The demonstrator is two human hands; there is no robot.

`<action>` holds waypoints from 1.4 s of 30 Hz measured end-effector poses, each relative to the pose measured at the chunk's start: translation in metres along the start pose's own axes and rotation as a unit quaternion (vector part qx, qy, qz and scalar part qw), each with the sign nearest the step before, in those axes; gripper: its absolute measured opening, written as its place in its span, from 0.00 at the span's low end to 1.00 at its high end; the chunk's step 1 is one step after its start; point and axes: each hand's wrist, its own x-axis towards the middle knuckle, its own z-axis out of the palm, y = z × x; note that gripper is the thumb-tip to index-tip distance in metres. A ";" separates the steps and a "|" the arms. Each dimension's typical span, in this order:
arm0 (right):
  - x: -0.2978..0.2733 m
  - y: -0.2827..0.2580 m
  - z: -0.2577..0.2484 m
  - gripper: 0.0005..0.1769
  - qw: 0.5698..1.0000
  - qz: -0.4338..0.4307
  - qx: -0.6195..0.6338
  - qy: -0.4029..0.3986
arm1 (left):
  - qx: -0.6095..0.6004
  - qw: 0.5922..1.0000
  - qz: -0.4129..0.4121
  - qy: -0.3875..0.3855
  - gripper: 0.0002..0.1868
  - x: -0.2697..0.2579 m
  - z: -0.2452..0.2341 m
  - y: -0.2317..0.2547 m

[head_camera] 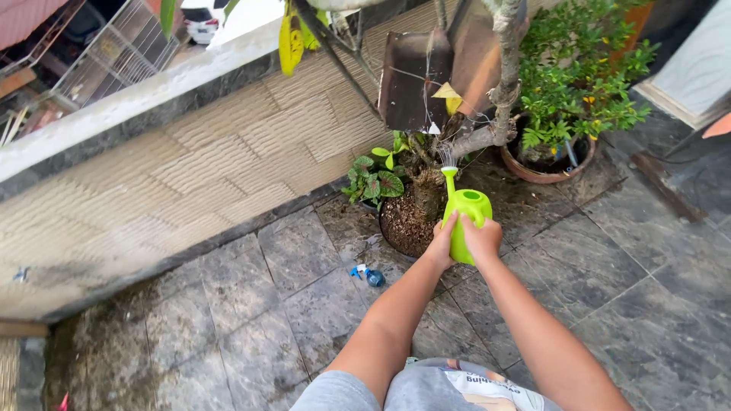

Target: Filling a small watering can from an outdoor tap and watering a potted plant on a balcony.

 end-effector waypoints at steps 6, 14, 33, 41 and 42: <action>0.000 0.005 0.012 0.24 0.997 0.050 -0.040 0.038 | 0.035 0.998 -0.050 -0.030 0.61 -0.017 0.002 0.022; -0.002 0.011 0.052 0.23 0.995 0.058 -0.069 0.039 | 0.041 0.996 -0.072 -0.038 0.60 -0.022 -0.028 0.045; -0.045 -0.068 0.113 0.20 0.999 -0.014 -0.025 -0.030 | -0.021 0.999 0.001 0.038 0.58 -0.018 -0.098 0.089; -0.048 -0.041 0.122 0.19 0.998 0.010 -0.043 -0.038 | -0.002 0.998 -0.046 0.041 0.59 -0.007 -0.120 0.063; -0.047 -0.034 0.123 0.19 0.998 0.018 -0.047 -0.037 | -0.001 0.998 -0.054 0.044 0.59 -0.007 -0.121 0.060</action>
